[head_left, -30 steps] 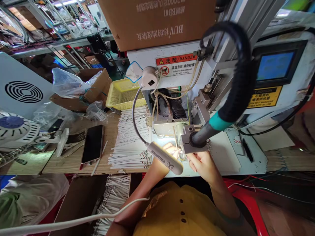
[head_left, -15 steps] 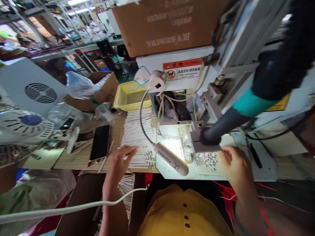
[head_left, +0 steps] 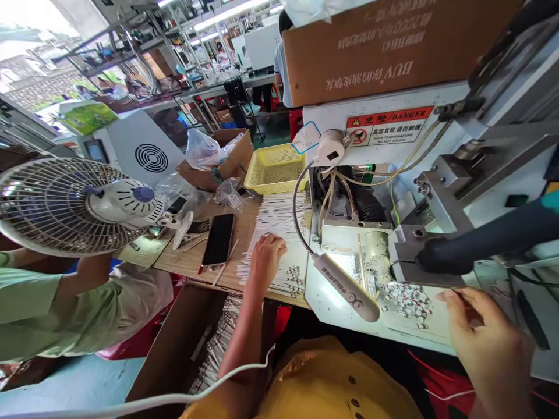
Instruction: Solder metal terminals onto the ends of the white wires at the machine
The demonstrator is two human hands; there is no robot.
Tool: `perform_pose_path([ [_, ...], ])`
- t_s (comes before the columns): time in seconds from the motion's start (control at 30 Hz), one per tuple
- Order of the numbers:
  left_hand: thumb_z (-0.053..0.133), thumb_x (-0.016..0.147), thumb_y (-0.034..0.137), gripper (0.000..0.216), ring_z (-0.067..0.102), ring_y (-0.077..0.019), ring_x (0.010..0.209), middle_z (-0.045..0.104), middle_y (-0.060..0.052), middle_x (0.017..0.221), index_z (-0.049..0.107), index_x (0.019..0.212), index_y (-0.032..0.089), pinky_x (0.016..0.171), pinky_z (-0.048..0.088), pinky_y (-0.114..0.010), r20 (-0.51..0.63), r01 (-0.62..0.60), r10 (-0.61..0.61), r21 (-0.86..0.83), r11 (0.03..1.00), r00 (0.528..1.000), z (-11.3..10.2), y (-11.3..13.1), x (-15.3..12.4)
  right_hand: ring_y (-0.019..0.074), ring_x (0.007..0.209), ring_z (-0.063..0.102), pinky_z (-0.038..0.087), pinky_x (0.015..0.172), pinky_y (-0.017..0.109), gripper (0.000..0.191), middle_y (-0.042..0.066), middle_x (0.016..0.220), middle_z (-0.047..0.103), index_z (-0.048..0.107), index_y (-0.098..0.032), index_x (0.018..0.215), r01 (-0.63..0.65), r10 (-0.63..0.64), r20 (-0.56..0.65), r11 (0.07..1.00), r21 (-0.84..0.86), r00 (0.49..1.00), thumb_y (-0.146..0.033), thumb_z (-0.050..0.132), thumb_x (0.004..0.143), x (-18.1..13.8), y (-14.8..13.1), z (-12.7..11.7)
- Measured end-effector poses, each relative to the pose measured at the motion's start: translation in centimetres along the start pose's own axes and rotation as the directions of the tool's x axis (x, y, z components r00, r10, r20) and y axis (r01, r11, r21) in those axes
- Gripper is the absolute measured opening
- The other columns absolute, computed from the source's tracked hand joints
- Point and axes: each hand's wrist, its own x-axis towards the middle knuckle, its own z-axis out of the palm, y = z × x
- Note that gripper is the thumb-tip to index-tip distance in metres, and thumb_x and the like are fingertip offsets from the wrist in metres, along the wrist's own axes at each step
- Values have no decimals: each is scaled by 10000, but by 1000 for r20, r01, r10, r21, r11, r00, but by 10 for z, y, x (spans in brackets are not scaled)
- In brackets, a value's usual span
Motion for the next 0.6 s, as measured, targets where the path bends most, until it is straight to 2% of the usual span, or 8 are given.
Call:
perform_pose_path([
  [0.2,594,820,145,88,558,-221,921,625,-56,952,660,848,194,835,467,-358,-36,-6,5,-2,1000,999,3,-6,-4,216,524,605,402,503,305,481,97,641,675,719,-118,867,-12,11,15,994,106,1000,-527,468,896,1,-3,-1],
  [0.33,487,865,129,126,558,-224,868,601,-74,893,601,831,169,782,469,-352,-50,-39,36,-60,997,998,2,-9,-2,208,585,632,448,562,299,455,55,659,681,688,-170,818,-155,133,99,950,272,986,-600,540,821,2,-11,-1],
  [0.4,407,896,135,173,557,-214,840,593,-72,871,574,865,164,760,467,-345,-91,-70,57,-144,987,994,-1,-2,-1,180,547,613,461,544,276,386,31,615,652,652,-182,797,-275,192,232,869,411,954,-563,586,799,2,-20,-3],
  [0.47,370,909,144,200,566,-198,828,596,-65,872,569,918,167,756,469,-333,-87,-104,83,-287,952,993,-3,15,0,144,473,559,440,464,248,317,14,575,612,618,-181,794,-396,174,411,736,549,895,-494,577,827,2,-32,-5],
  [0.53,370,908,154,229,580,-185,833,611,-57,889,592,948,185,760,479,-321,0,-154,173,-455,877,985,-2,41,-1,114,428,511,395,396,227,280,13,603,604,591,-178,793,-491,87,561,604,628,824,-445,541,862,3,-45,-3],
  [0.6,378,909,176,256,588,-181,836,631,-52,906,631,927,209,773,493,-319,100,-206,325,-593,779,940,3,68,-5,90,399,477,362,367,216,284,14,644,595,554,-176,765,-552,16,634,510,660,773,-431,511,882,4,-57,3],
])
